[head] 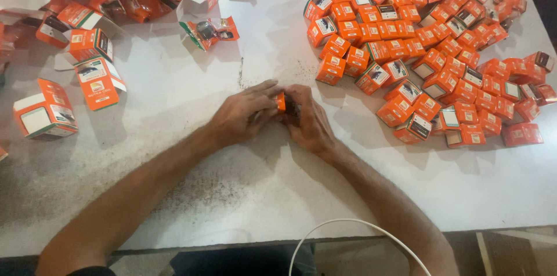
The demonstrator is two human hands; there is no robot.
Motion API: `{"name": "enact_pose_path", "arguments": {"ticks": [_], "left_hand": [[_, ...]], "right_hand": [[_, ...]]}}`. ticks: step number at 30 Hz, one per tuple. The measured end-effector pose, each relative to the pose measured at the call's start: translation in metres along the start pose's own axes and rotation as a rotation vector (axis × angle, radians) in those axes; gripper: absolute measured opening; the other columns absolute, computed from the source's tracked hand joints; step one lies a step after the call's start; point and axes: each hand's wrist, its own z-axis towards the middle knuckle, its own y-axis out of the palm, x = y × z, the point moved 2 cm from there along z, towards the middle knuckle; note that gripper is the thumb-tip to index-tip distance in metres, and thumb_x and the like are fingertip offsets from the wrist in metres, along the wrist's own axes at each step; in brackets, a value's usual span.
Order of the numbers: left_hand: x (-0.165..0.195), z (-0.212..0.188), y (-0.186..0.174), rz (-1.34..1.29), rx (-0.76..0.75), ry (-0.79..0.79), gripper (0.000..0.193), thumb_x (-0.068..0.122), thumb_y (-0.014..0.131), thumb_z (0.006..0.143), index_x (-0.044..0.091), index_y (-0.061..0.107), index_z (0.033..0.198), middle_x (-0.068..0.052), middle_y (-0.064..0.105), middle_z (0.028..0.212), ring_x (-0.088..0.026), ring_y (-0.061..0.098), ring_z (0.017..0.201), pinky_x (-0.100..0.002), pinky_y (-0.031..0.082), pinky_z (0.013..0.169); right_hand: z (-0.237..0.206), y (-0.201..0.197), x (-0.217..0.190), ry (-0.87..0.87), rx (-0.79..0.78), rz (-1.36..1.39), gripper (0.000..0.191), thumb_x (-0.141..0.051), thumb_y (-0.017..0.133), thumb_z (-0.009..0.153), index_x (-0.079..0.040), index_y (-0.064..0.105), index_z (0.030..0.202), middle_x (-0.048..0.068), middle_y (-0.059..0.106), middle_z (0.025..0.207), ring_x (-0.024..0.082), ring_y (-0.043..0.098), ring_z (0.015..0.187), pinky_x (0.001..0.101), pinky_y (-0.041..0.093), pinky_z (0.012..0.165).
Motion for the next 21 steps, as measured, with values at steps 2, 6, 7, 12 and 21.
{"name": "enact_pose_path", "arguments": {"ticks": [2,6,7,12,21], "left_hand": [[0.002,-0.002,-0.001,0.079,-0.021,0.089,0.028,0.018,0.077,0.091,0.004,0.066,0.112,-0.022,0.058,0.144,-0.041,0.05,0.142,-0.048,0.047,0.111],[-0.001,-0.007,-0.005,0.27,-0.074,0.197,0.032,0.023,0.077,0.09,0.009,0.068,0.117,-0.024,0.051,0.149,-0.044,0.041,0.145,-0.061,0.032,0.119],[-0.006,-0.007,-0.007,0.295,-0.089,0.198,0.032,0.025,0.077,0.09,0.011,0.068,0.117,-0.023,0.05,0.149,-0.043,0.04,0.145,-0.063,0.03,0.119],[-0.092,0.026,-0.067,0.544,0.515,0.045,0.039,0.002,0.07,0.099,0.003,0.056,0.136,-0.019,0.058,0.138,-0.041,0.05,0.134,-0.056,0.039,0.115],[-0.105,0.069,-0.094,0.689,0.436,0.008,0.023,-0.009,0.067,0.084,0.009,0.066,0.099,-0.011,0.062,0.106,-0.034,0.06,0.099,-0.046,0.048,0.083]], "right_hand": [[0.001,-0.001,-0.006,-0.091,-0.009,-0.033,0.073,-0.001,0.08,0.085,-0.005,0.037,0.144,0.022,0.06,0.132,0.043,0.063,0.119,0.0468,0.053,0.096],[0.01,-0.004,-0.017,-0.314,-0.035,-0.079,0.082,0.001,0.073,0.08,-0.001,0.034,0.152,0.026,0.047,0.148,0.047,0.048,0.138,0.0525,0.04,0.117],[0.015,-0.008,-0.016,-0.303,-0.011,-0.239,0.082,-0.001,0.074,0.076,-0.001,0.038,0.149,0.026,0.048,0.145,0.046,0.047,0.137,0.0558,0.036,0.117],[0.027,-0.051,0.006,-0.028,0.13,-0.846,0.073,-0.014,0.082,0.082,-0.001,0.047,0.145,0.022,0.046,0.144,0.042,0.036,0.146,0.0657,0.018,0.123],[0.023,-0.04,0.003,-0.215,0.276,-0.655,0.083,-0.022,0.082,0.089,0.005,0.036,0.152,0.032,0.032,0.158,0.05,0.028,0.15,0.0651,0.023,0.124]]}}
